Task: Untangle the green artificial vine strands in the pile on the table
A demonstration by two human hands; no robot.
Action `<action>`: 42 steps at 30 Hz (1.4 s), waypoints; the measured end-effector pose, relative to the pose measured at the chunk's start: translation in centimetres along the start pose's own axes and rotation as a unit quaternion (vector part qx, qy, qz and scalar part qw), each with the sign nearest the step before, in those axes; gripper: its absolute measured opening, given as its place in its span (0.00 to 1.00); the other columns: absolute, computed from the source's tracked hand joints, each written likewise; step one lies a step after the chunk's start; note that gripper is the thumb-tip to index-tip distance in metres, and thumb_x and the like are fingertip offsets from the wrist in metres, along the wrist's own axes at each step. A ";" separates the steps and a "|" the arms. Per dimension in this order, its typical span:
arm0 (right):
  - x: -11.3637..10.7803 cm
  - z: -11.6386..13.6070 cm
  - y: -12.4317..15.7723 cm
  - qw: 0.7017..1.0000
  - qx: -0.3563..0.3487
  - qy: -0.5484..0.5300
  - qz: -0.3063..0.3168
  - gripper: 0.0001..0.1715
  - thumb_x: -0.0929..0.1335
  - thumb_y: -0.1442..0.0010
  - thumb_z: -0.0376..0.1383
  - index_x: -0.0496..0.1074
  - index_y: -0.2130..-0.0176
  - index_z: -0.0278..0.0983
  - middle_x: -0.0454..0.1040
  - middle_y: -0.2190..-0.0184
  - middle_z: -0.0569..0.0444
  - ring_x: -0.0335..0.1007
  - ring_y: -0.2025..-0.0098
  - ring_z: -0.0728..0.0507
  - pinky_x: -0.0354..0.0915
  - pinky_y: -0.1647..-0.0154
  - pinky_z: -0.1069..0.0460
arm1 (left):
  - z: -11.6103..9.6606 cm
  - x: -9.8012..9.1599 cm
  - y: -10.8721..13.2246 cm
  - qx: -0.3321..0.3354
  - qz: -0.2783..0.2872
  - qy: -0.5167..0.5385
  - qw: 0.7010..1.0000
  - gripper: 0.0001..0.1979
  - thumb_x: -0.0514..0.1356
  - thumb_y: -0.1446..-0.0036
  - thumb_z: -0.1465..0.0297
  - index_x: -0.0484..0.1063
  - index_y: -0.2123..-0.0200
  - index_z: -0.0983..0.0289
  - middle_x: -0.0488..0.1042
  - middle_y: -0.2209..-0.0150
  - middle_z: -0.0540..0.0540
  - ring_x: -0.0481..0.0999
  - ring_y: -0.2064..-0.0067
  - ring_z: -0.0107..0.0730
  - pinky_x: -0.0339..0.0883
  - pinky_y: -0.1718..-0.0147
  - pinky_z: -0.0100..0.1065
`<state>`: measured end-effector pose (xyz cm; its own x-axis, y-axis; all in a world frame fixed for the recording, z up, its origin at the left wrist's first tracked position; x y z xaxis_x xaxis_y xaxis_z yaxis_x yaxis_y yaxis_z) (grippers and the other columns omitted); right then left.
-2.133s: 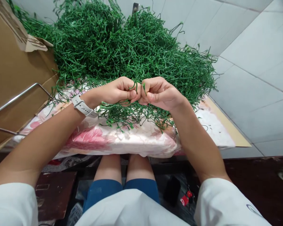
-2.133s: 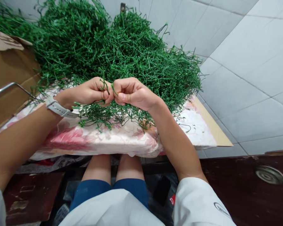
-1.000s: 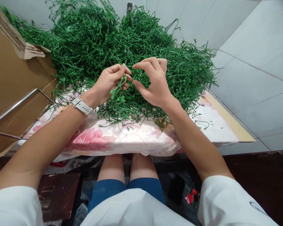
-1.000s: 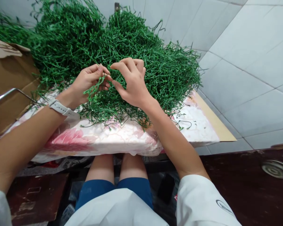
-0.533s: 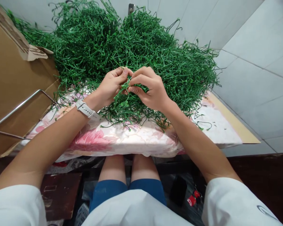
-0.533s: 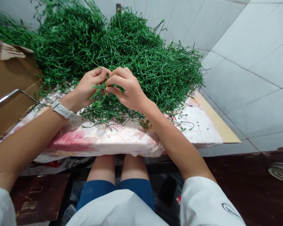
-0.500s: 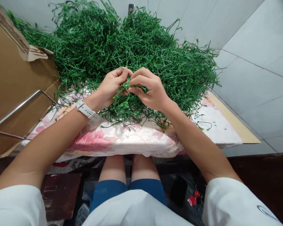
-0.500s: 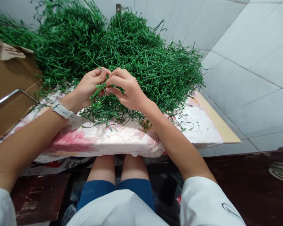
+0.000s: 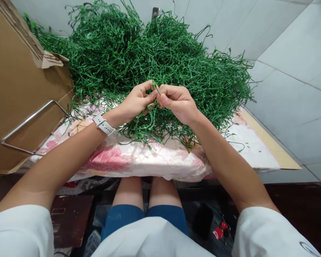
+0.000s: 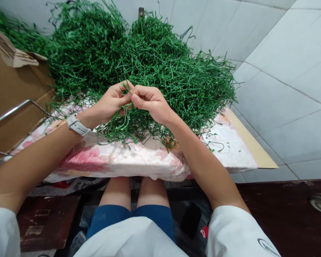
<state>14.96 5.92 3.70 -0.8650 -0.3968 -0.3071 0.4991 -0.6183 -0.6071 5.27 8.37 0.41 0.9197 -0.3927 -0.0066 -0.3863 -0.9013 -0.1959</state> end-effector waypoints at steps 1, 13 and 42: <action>-0.1 -0.1 0.0 1.000 0.007 -0.004 0.001 0.31 0.70 0.36 0.59 0.66 0.73 0.38 0.62 0.76 0.58 0.56 0.72 0.50 0.56 0.71 0.53 | 0.1 0.1 0.0 0.003 0.004 -0.007 1.000 0.17 0.71 0.43 0.58 0.69 0.68 0.61 0.62 0.79 0.46 0.63 0.80 0.20 0.49 0.83 0.25; -0.3 0.1 0.2 0.973 -0.051 0.227 -0.010 0.22 0.66 0.28 0.50 0.67 0.68 0.38 0.63 0.73 0.57 0.55 0.70 0.49 0.55 0.67 0.51 | -0.4 -2.3 -0.6 0.042 -0.109 -0.005 0.993 0.11 0.63 0.33 0.70 0.67 0.69 0.63 0.63 0.75 0.47 0.68 0.76 0.20 0.62 0.76 0.24; 4.1 5.9 1.5 0.823 -0.221 0.524 0.017 0.16 0.65 0.49 0.22 0.55 0.74 0.40 0.57 0.77 0.55 0.46 0.71 0.44 0.51 0.69 0.47 | -5.6 -6.2 0.8 0.204 -0.218 -0.190 0.935 0.14 0.55 0.49 0.87 0.64 0.75 0.62 0.64 0.74 0.48 0.62 0.69 0.26 0.56 0.69 0.30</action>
<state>12.46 -0.63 5.84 -0.5364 0.5364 -0.6516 0.6569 -0.2194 -0.7213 -1.08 9.10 5.75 0.9724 0.1585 -0.1712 0.0191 -0.7856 -0.6184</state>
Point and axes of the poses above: each hand's wrist, its own y-axis away from the middle knuckle, its own x-axis out of the palm, z = x × y, the point moved 9 cm from there along -y, towards the middle knuckle
